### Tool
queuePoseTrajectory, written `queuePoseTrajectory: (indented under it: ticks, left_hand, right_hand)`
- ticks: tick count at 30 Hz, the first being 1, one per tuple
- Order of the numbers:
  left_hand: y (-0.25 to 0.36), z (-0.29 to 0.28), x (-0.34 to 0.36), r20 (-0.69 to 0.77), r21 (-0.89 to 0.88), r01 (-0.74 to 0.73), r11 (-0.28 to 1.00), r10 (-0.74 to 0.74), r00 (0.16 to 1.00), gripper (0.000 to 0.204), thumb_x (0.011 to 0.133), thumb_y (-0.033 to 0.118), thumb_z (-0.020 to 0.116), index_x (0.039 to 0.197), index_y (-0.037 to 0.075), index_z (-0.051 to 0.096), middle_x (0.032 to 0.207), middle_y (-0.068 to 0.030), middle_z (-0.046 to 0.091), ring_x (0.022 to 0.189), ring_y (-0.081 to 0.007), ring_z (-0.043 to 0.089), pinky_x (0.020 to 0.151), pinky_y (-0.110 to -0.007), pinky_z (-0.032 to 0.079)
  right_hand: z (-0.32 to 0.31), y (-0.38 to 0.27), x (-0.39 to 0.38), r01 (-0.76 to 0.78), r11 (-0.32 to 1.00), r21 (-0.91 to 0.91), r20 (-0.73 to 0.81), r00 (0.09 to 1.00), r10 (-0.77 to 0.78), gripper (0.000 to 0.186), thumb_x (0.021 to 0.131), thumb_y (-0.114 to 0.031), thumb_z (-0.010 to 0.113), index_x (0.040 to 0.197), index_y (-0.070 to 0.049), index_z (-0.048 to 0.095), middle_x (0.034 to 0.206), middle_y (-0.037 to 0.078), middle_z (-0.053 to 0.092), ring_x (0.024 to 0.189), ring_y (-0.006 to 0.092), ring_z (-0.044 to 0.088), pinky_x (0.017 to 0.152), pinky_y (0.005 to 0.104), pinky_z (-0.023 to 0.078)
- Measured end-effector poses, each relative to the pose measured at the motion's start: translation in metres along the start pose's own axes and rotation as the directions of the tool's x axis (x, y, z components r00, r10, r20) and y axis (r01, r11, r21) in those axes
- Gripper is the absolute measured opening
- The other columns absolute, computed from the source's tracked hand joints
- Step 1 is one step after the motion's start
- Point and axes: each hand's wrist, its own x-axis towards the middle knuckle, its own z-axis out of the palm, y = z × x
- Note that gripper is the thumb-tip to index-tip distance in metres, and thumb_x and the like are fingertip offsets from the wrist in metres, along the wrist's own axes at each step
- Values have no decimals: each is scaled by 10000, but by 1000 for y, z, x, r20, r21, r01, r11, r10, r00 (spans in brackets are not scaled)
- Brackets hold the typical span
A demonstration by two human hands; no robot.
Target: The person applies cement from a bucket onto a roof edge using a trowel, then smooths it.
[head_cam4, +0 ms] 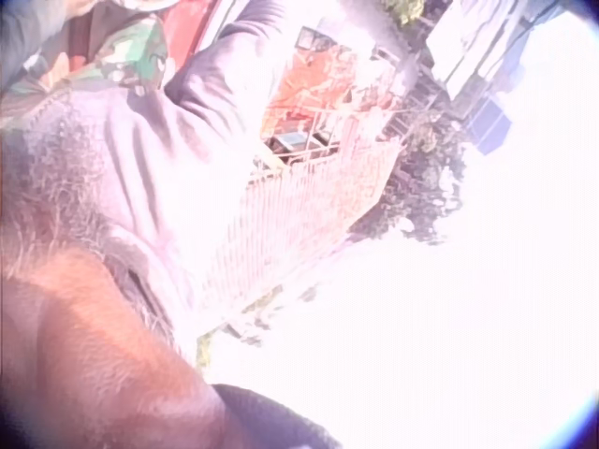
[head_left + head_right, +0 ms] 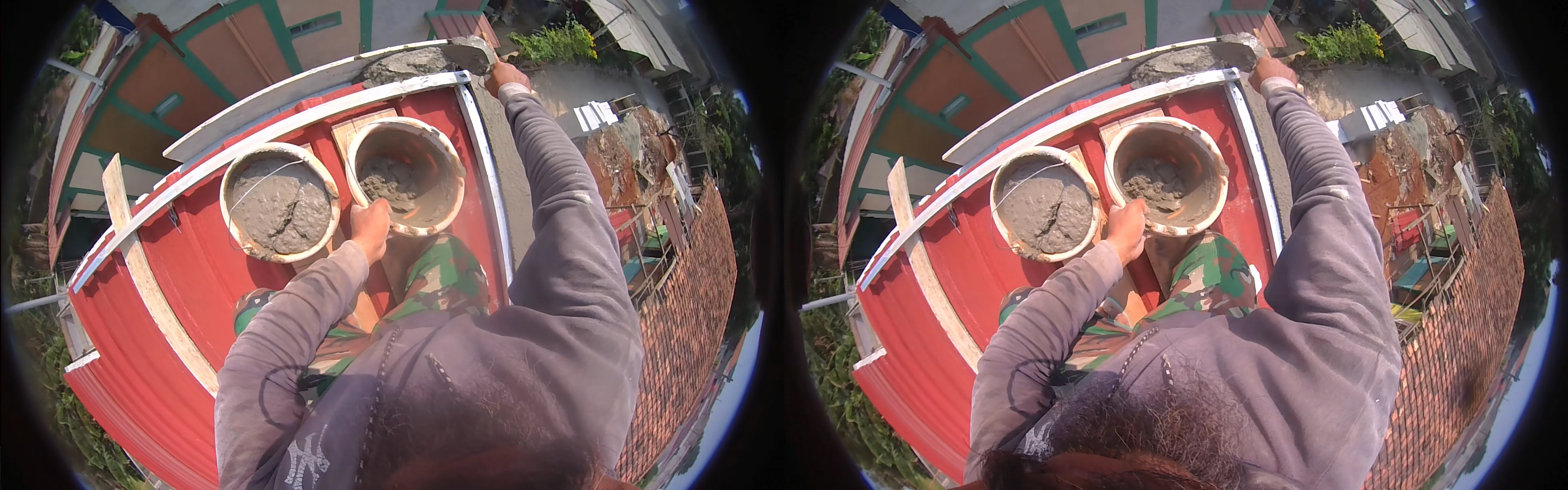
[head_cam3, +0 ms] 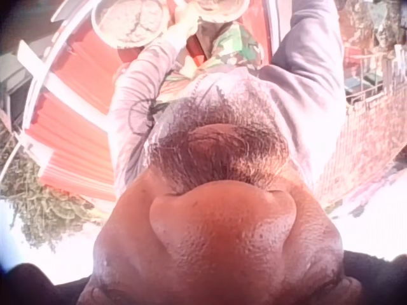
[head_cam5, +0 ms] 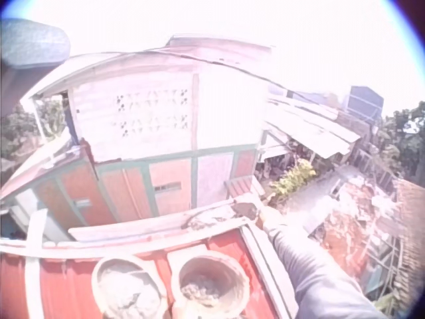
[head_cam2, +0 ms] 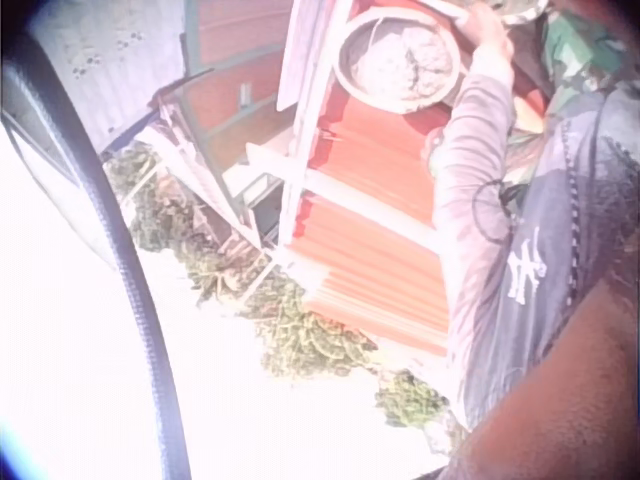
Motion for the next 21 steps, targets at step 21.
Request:
queuePoseTrajectory:
  ticks: [21]
  left_hand:
    - [23,45,-40,162,279,-564,777,540,826,380,908,7,575,1269,-54,475,1179,-115,504,1074,-203,474,902,-354,397]
  right_hand:
    - [28,8,-325,191,898,396,105,962,-251,519,1056,-403,669,1477,-110,593,1209,253,761,1133,445,728,929,540,585]
